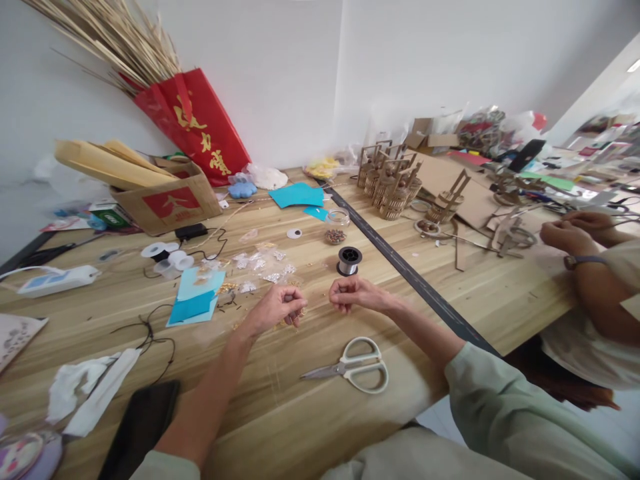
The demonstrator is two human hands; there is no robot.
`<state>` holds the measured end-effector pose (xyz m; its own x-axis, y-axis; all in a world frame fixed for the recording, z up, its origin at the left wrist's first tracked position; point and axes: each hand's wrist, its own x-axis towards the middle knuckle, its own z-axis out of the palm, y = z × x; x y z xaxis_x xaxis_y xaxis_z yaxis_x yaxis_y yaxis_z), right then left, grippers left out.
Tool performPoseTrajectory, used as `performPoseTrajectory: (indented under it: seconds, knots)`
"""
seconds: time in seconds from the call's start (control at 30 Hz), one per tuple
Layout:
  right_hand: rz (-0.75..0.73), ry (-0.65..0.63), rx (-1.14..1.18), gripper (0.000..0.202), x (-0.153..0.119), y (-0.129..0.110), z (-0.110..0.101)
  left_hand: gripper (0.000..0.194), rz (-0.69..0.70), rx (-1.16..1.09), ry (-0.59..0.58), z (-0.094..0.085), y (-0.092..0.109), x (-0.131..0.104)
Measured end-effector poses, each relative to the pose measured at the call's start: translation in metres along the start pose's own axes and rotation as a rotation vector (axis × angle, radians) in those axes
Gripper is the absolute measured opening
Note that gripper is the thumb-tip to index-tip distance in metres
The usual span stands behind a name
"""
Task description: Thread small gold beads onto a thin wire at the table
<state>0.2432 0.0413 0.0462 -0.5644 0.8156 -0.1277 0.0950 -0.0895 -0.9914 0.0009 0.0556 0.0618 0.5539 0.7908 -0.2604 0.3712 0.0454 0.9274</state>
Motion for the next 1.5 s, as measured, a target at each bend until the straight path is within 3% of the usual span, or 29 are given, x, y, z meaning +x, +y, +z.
performPoseTrajectory:
  seconds: [0.3,0.47,0.63,0.77,0.93,1.27,1.5]
  knots:
    - [-0.038,0.021,0.007,0.028,0.010,0.000,0.009,0.028,0.023,-0.036,0.001,0.006,-0.003,0.005]
    - [-0.136,0.150,0.034,0.024,0.020,0.004,0.017,0.030,0.023,-0.072,0.028,0.008,-0.004,0.008]
    - [-0.133,0.215,0.023,0.021,0.027,0.012,0.024,0.031,0.039,-0.095,0.036,0.009,-0.007,0.010]
    - [-0.114,0.166,-0.002,0.026,0.025,0.013,0.029,0.033,0.060,-0.116,0.024,0.011,-0.010,0.013]
    - [-0.077,0.103,0.125,0.032,0.023,0.014,0.036,0.038,0.059,-0.132,0.031,0.014,-0.009,0.013]
    - [-0.060,0.011,0.374,0.027,0.029,0.026,0.038,0.039,0.076,-0.123,0.038,0.020,-0.012,0.014]
    - [-0.034,0.019,0.549,0.023,0.030,0.034,0.040,0.040,0.088,-0.132,0.076,0.026,-0.009,0.014]
